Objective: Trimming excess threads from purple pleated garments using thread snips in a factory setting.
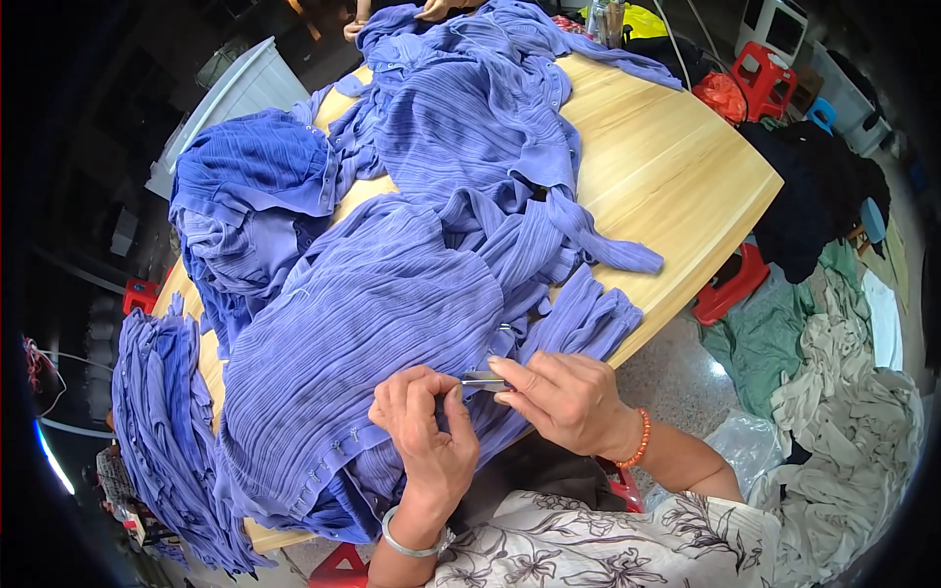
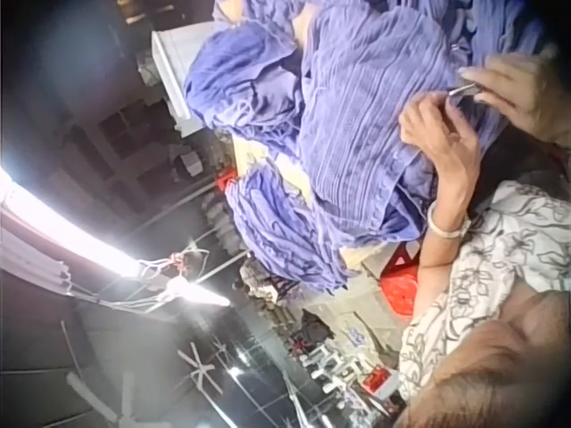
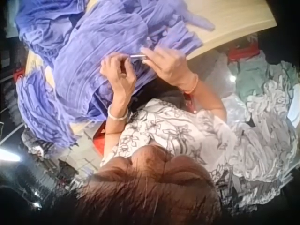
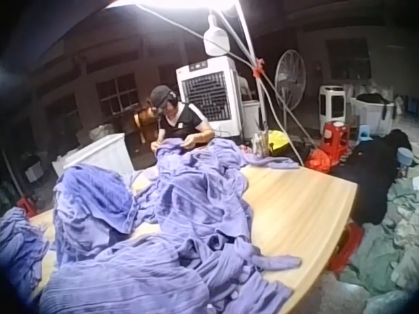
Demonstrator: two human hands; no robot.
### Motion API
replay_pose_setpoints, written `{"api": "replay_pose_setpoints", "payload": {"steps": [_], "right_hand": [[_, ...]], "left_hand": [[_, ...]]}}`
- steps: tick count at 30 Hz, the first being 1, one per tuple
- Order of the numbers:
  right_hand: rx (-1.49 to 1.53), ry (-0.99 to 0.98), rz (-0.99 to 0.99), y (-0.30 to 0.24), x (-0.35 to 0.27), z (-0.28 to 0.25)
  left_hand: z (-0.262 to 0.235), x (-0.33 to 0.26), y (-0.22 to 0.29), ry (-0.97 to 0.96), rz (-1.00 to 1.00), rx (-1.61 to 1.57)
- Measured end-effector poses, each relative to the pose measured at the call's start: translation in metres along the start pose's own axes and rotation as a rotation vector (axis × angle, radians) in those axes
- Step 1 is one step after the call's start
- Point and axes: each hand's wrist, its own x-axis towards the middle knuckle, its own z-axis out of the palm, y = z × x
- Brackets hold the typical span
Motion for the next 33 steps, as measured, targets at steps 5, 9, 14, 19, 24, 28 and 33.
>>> {"api": "replay_pose_setpoints", "payload": {"steps": [5,9,14,19,24,28,33], "right_hand": [[-0.086,0.004,-0.005,-0.003,-0.001,0.002],[-0.075,-0.012,0.111,0.005,0.001,-0.001],[0.415,0.071,0.521,0.027,0.000,-0.001],[0.770,0.078,0.660,0.054,-0.002,0.018],[0.911,-0.091,0.758,0.063,0.009,0.038],[1.051,-0.012,0.739,0.072,0.011,0.055],[1.303,-0.248,0.885,0.068,0.024,0.026]], "left_hand": [[0.004,-0.005,0.002,0.017,0.050,0.011],[0.005,-0.021,0.012,-0.086,0.203,-0.090],[-0.008,-0.035,0.027,-0.543,0.384,-0.281],[-0.026,-0.024,0.009,-0.008,0.292,0.097],[-0.024,-0.020,-0.012,-0.083,0.131,0.300],[-0.020,-0.031,-0.022,-0.093,0.152,0.353],[-0.019,-0.030,-0.023,-0.087,0.147,0.369]]}}
